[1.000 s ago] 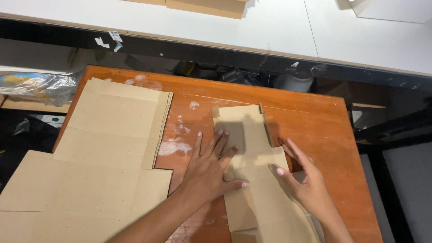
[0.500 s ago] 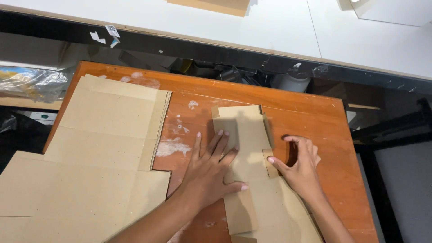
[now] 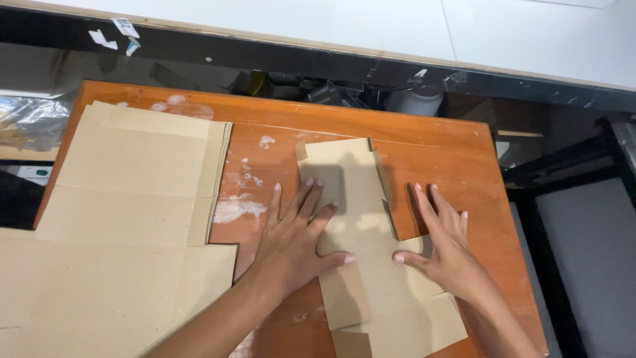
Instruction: The person folds flat cardboard pieces into small rectangular boxes on a wooden table. They fold the side flaps, tuck the ends, and stack the finished boxes on a nearby counter. The process is repeated with multiple cardboard blanks.
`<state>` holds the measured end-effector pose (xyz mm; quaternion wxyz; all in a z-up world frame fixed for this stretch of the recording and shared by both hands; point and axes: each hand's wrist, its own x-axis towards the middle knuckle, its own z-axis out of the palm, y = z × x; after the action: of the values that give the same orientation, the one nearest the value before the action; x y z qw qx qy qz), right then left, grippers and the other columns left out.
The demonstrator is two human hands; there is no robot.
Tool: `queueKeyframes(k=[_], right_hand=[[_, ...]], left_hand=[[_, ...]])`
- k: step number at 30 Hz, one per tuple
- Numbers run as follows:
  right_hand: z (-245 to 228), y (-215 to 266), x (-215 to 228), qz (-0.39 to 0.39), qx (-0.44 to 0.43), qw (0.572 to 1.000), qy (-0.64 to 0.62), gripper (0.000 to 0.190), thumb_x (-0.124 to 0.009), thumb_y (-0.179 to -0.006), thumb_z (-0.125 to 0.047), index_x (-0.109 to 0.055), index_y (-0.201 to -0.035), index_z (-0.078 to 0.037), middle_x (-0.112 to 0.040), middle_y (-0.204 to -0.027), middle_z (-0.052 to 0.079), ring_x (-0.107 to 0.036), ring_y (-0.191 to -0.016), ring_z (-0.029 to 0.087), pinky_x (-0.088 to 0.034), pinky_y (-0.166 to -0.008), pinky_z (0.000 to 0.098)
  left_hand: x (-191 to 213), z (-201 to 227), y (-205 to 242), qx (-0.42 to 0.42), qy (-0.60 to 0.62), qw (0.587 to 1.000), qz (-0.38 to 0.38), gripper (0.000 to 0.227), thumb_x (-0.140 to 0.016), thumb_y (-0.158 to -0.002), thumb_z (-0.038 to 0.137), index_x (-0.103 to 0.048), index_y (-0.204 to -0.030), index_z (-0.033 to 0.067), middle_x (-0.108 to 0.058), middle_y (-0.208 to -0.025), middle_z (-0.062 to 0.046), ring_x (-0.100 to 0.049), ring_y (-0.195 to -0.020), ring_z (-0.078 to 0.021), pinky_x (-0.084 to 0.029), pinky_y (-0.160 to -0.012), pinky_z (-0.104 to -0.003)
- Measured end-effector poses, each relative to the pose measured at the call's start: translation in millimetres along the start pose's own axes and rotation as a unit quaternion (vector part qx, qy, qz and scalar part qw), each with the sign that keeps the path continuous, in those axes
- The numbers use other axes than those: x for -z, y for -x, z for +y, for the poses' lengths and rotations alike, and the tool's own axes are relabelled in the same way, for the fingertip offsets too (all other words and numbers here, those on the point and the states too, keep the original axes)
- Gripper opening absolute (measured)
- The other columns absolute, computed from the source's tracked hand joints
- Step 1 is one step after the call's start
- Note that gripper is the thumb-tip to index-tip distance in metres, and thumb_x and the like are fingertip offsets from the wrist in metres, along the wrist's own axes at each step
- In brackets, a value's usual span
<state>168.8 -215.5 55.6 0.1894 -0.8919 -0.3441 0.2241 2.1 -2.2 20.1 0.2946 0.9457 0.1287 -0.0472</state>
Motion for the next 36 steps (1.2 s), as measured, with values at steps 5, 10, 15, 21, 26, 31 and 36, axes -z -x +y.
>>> queueKeyframes(k=[5,10,15,21,26,31,36], right_hand=[[4.0,46.3,-2.9,0.081,-0.095,0.99,-0.064,0.096,-0.069,-0.082,-0.041,-0.024,-0.164,-0.022,-0.043,-0.161,0.004,-0.039,-0.147,0.021,-0.03,-0.117,0.0411],[15.6,58.9,2.8,0.074,-0.182,0.963,-0.186,0.1,-0.073,-0.077,-0.027,-0.028,-0.166,-0.028,-0.062,-0.139,0.005,-0.066,-0.108,0.02,-0.052,-0.098,0.033],[16.6,66.5,21.2,0.1,-0.102,0.905,-0.4,0.071,-0.059,-0.088,-0.011,-0.048,-0.158,-0.005,-0.076,-0.11,0.023,-0.071,-0.094,0.031,-0.056,-0.088,0.043],[4.7,67.7,-41.8,-0.006,0.16,0.975,-0.156,0.034,-0.063,-0.092,-0.003,-0.077,-0.123,-0.01,-0.082,-0.124,0.004,-0.071,-0.117,0.019,-0.045,-0.112,0.0384],[8.4,61.2,-50.4,0.102,0.165,0.972,-0.136,0.023,-0.075,-0.085,-0.008,-0.078,-0.107,-0.013,-0.081,-0.101,0.001,-0.069,-0.097,0.015,-0.059,-0.072,0.0271],[24.8,40.4,-35.0,0.164,0.056,0.984,0.032,0.064,-0.08,-0.075,-0.047,-0.062,-0.129,-0.019,-0.065,-0.135,0.001,-0.054,-0.12,0.021,-0.034,-0.105,0.0414],[19.8,13.6,-32.5,0.153,0.019,0.988,0.012,0.095,-0.065,-0.087,-0.049,-0.017,-0.164,-0.018,-0.025,-0.167,0.015,-0.019,-0.152,0.039,-0.014,-0.118,0.0591]], left_hand=[[-26.2,-11.9,-4.7,-0.043,-0.066,0.992,0.098,0.09,-0.061,-0.08,0.08,-0.052,-0.143,0.0152,-0.03,-0.163,-0.016,-0.01,-0.157,-0.0274,0.012,-0.123,-0.062],[-32.6,-14.9,-9.1,-0.041,-0.094,0.991,0.08,0.092,-0.052,-0.083,0.084,-0.044,-0.146,0.0184,-0.023,-0.166,-0.016,0.001,-0.158,-0.025,0.015,-0.122,-0.062],[-31.4,-15.0,-6.6,-0.048,-0.087,0.989,0.107,0.091,-0.055,-0.083,0.082,-0.045,-0.147,0.0182,-0.02,-0.167,-0.017,-0.003,-0.158,-0.0268,0.014,-0.122,-0.062],[-30.7,-11.6,-6.1,-0.101,-0.105,0.976,0.16,0.084,-0.069,-0.082,0.07,-0.045,-0.147,0.0237,-0.012,-0.167,-0.026,-0.003,-0.156,-0.0421,-0.001,-0.117,-0.074],[-47.3,-10.6,-5.0,-0.349,-0.096,0.926,0.106,0.077,-0.06,-0.088,0.006,-0.038,-0.157,0.0304,-0.024,-0.168,-0.005,-0.005,-0.156,-0.0291,-0.002,-0.123,-0.069],[-47.9,-4.1,-2.5,-0.358,-0.025,0.932,0.043,0.04,-0.045,-0.106,0.025,-0.059,-0.144,0.0257,-0.05,-0.157,0.0,-0.036,-0.152,-0.0253,-0.015,-0.125,-0.057],[-49.6,-5.2,-4.7,-0.351,-0.03,0.935,0.028,0.041,-0.045,-0.105,0.024,-0.06,-0.142,0.0279,-0.049,-0.157,0.003,-0.035,-0.152,-0.0238,-0.013,-0.125,-0.056]])
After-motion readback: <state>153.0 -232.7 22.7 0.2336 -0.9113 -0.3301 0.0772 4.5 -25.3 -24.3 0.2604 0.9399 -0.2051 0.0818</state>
